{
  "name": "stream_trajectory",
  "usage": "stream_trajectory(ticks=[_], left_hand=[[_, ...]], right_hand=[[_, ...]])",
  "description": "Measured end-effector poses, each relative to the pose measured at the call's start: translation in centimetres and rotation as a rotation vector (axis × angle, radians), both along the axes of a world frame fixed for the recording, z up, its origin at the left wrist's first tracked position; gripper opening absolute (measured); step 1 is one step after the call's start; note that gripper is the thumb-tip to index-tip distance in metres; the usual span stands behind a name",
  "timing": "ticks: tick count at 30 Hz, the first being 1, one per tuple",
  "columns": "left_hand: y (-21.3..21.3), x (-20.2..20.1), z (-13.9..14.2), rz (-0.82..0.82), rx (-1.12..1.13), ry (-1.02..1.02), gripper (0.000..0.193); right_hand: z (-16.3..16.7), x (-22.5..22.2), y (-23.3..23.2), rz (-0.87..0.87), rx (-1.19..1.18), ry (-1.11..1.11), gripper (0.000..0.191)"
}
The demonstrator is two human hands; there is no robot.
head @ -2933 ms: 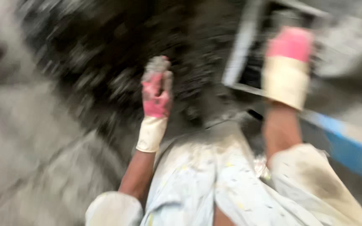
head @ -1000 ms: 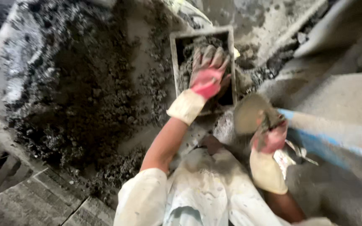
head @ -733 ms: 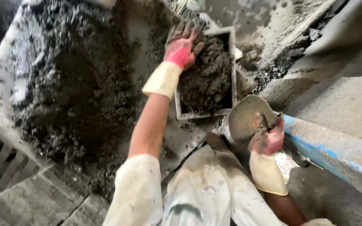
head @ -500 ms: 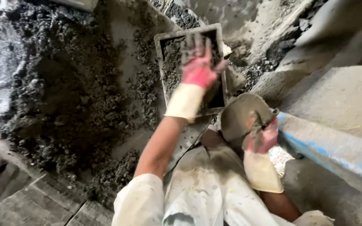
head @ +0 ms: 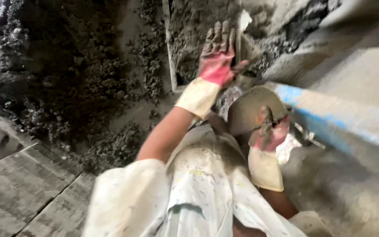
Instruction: The person scoops wet concrete mix from a large pile by hand and presses it into rectangular molds set on the floor, using a small hand trowel to add and pack mix into the mold cavities. They repeatedly grab handfuls of mix, fill a mold, and move to the next empty mold.
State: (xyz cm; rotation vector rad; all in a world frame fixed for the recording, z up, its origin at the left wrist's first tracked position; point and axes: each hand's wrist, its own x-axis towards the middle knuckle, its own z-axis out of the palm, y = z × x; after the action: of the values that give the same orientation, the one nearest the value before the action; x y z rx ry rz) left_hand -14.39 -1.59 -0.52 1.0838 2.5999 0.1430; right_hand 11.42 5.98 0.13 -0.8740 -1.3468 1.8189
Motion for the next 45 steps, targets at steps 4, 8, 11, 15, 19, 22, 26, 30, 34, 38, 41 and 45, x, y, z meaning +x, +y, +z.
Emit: stream_trajectory(ticks=[4,8,11,15,19,22,26,30,34,38,41,45], left_hand=[[-0.7,4.2,-0.6,0.006,0.166,-0.179,0.094],[-3.7,2.0,-0.8,0.073,0.222,-0.390,0.089],[-7.3,-0.9,-0.7,0.327,0.342,-0.195,0.085],[-8.5,-0.4,-0.5,0.470,0.220,-0.050,0.088],[-7.7,2.5,0.4,0.214,0.330,0.026,0.100],[-8.5,3.2,1.5,0.176,0.075,-0.444,0.102],[-10.5,2.4,2.3,0.218,0.289,-0.286,0.108],[-9.6,0.1,1.3,-0.049,0.324,0.176,0.093],[-6.3,-4.0,0.5,0.027,0.306,0.122,0.074],[-6.6,-5.7,0.7,0.068,0.345,0.080,0.072],[-10.1,-3.5,1.6,0.299,0.435,-0.168,0.063],[-13.5,1.3,1.0,0.560,1.036,-0.099,0.063]], right_hand=[[-0.2,1.6,-2.9,-0.017,-0.028,0.006,0.046],[-0.2,3.3,-4.4,-0.037,-0.046,0.041,0.048],[0.1,4.5,-4.9,-0.061,-0.089,0.100,0.049],[1.3,5.1,-6.1,0.014,0.048,0.161,0.058],[2.8,3.9,-7.7,-0.108,-0.017,-0.057,0.050],[3.0,2.1,-8.3,-0.152,-0.200,0.039,0.049],[1.6,-1.4,-7.8,-0.197,-0.384,-0.044,0.045],[-1.0,-5.8,-7.0,-0.221,-0.716,-0.200,0.039],[-3.0,-8.2,-5.9,-0.234,-0.757,-0.151,0.039],[-4.8,-8.0,-4.2,-0.104,-1.031,-0.139,0.028],[-6.4,-8.1,-3.4,0.037,-0.936,-0.268,0.029],[-6.6,-10.8,-4.0,0.011,-0.914,-0.170,0.043]])
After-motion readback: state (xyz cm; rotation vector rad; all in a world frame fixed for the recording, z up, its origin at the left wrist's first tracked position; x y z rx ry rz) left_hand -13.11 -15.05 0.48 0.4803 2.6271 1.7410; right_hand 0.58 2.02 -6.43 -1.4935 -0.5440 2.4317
